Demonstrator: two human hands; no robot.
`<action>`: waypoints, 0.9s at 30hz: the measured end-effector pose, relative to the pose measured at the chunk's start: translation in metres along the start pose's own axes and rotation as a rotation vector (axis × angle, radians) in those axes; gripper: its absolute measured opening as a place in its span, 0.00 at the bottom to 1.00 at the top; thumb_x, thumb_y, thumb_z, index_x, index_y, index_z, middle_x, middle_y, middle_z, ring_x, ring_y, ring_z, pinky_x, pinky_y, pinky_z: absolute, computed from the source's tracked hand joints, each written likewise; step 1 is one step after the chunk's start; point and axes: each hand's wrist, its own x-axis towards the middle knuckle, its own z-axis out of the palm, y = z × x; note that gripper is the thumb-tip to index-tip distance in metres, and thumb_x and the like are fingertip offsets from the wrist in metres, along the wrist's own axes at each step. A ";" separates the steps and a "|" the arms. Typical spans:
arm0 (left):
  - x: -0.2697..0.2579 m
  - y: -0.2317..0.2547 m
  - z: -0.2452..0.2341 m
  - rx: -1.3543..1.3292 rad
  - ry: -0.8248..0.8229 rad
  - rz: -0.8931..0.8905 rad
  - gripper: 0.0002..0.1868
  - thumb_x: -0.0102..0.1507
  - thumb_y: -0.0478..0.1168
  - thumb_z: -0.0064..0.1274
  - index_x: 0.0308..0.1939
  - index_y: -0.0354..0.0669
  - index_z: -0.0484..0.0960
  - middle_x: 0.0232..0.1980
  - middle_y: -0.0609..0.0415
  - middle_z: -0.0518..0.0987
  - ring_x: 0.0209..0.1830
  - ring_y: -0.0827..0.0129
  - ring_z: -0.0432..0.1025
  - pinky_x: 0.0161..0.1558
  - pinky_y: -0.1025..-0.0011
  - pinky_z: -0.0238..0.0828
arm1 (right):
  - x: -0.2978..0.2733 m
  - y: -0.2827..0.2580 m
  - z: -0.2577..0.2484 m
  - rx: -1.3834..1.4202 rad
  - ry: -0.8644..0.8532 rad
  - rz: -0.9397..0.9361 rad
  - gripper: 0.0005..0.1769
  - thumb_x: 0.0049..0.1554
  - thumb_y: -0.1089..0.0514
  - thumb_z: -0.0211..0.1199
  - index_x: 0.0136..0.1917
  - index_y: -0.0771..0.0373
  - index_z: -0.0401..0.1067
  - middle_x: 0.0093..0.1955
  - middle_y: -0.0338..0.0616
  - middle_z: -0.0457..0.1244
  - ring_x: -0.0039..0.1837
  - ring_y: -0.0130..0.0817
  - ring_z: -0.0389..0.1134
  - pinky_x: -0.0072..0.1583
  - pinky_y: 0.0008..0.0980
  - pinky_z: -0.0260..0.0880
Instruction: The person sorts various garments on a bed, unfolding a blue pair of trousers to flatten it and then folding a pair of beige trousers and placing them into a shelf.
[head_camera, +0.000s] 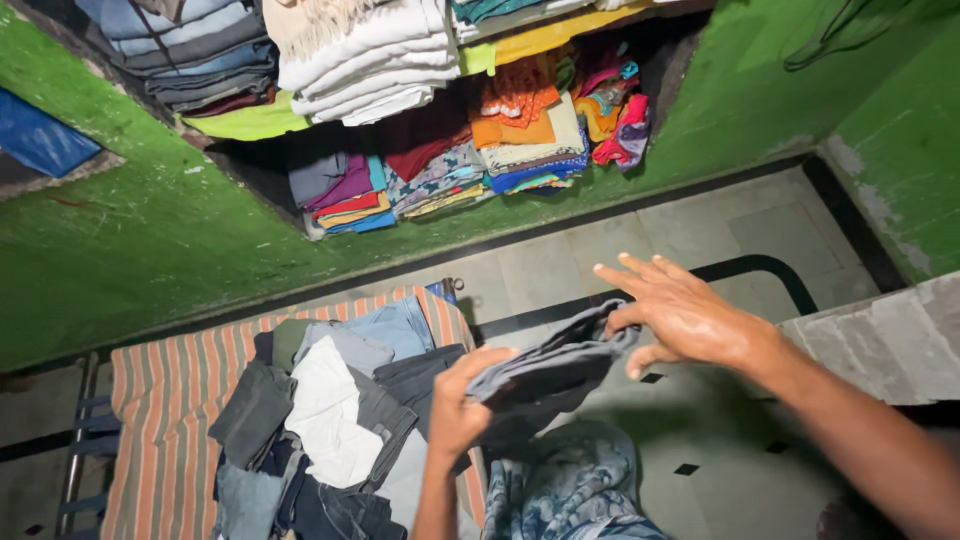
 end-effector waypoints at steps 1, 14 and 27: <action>-0.001 -0.004 -0.006 -0.003 -0.001 0.004 0.24 0.52 0.21 0.52 0.52 0.36 0.84 0.48 0.43 0.86 0.49 0.59 0.82 0.63 0.65 0.70 | -0.001 0.005 0.001 0.047 0.040 -0.029 0.32 0.34 0.40 0.79 0.50 0.53 0.81 0.81 0.49 0.51 0.81 0.59 0.46 0.72 0.57 0.49; -0.017 -0.031 -0.015 -0.193 0.240 -0.250 0.20 0.56 0.23 0.64 0.52 0.29 0.81 0.46 0.52 0.84 0.46 0.73 0.76 0.51 0.75 0.74 | -0.007 -0.030 0.014 0.624 0.698 0.059 0.31 0.44 0.65 0.73 0.60 0.64 0.69 0.46 0.46 0.70 0.47 0.35 0.74 0.50 0.33 0.71; -0.018 0.019 0.164 0.188 0.469 -0.178 0.55 0.56 0.39 0.65 0.77 0.22 0.46 0.78 0.22 0.50 0.79 0.35 0.49 0.75 0.54 0.46 | 0.004 -0.070 0.009 0.675 0.856 0.056 0.34 0.44 0.65 0.73 0.65 0.60 0.72 0.46 0.46 0.71 0.46 0.30 0.73 0.50 0.29 0.74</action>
